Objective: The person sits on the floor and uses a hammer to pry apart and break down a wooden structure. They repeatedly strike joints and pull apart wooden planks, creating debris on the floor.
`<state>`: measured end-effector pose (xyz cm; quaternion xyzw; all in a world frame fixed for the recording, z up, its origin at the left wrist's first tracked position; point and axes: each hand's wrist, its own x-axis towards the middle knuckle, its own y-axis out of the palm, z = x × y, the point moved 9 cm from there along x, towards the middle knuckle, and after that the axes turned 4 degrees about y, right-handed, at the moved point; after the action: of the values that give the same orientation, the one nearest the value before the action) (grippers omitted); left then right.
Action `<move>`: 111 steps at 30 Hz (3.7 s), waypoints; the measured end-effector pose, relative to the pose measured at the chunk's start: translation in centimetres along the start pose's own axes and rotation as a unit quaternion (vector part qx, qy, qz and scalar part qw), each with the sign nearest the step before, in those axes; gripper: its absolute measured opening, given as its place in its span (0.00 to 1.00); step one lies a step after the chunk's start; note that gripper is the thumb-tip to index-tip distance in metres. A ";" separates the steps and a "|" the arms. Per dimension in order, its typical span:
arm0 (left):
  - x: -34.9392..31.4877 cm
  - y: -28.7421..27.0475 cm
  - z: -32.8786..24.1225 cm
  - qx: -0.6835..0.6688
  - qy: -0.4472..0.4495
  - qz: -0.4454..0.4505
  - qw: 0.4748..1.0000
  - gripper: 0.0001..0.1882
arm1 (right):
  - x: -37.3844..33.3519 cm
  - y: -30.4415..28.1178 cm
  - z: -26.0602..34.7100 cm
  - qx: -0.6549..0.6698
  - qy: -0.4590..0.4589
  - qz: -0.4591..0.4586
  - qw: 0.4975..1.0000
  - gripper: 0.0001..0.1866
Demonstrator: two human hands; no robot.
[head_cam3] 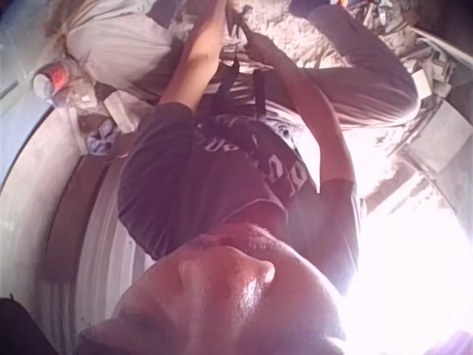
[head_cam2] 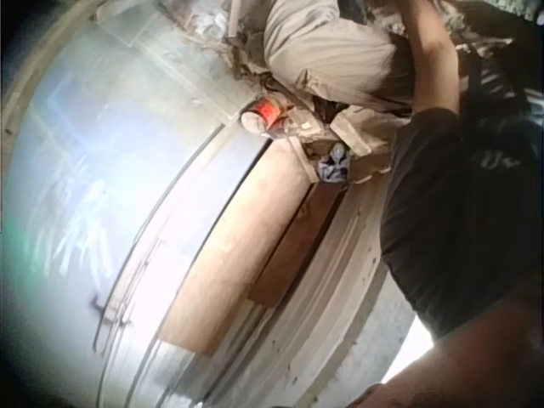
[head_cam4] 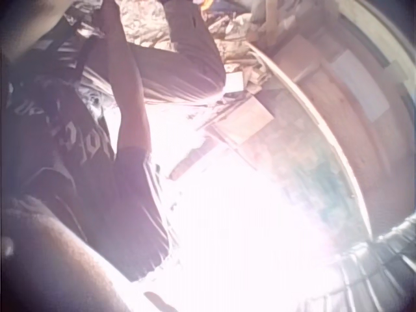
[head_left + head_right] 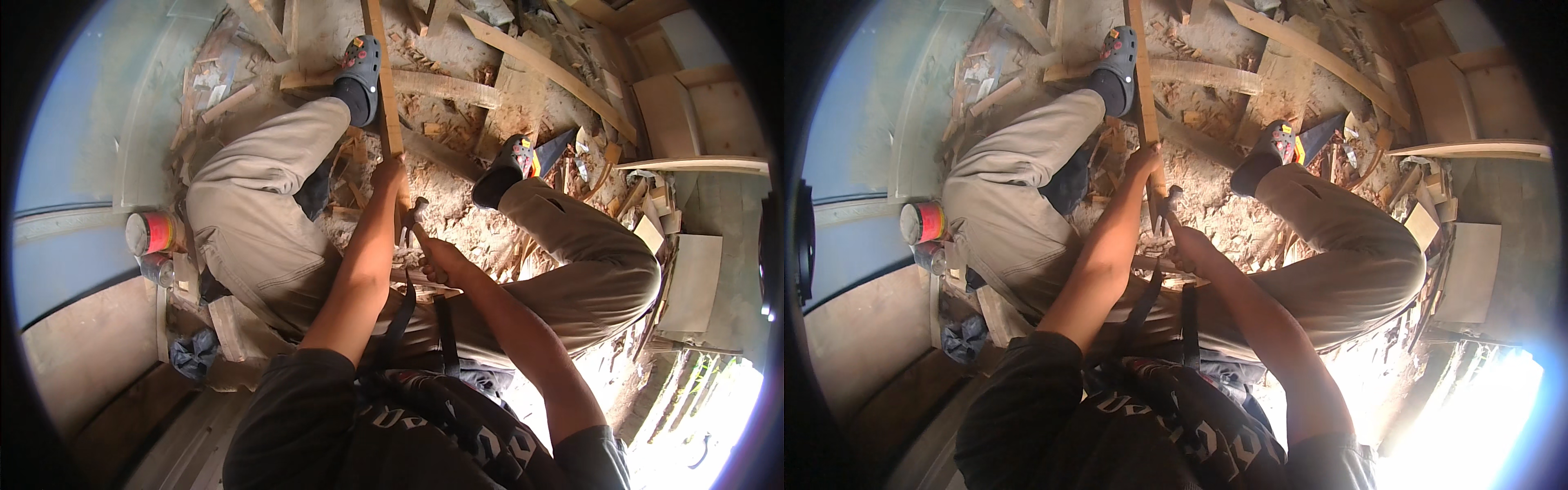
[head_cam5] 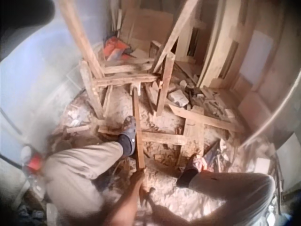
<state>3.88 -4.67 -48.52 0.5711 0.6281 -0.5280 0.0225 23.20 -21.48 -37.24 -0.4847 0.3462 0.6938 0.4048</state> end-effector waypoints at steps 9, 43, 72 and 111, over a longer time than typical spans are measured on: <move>-0.9 1.9 -1.7 -0.059 -0.030 0.099 0.993 0.28 | 0.1 -1.9 4.2 -0.408 -0.289 -0.130 0.856 0.25; 3.7 4.5 -3.3 -0.308 0.056 -0.060 0.948 0.43 | -2.2 -7.3 10.4 -0.649 0.036 0.044 0.759 0.16; -0.4 7.8 -0.8 -0.234 0.052 -0.020 0.971 0.70 | 0.1 -0.6 9.1 -0.773 0.145 0.104 0.609 0.07; -0.6 6.6 -1.1 -0.252 0.170 0.036 0.952 0.60 | -1.3 -0.7 10.2 -0.815 -0.028 0.116 0.566 0.09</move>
<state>9.62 -5.74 -51.91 0.6503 0.7145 -0.2462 0.0778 20.11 -12.60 -33.11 -0.5450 -0.3247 0.7358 -0.2370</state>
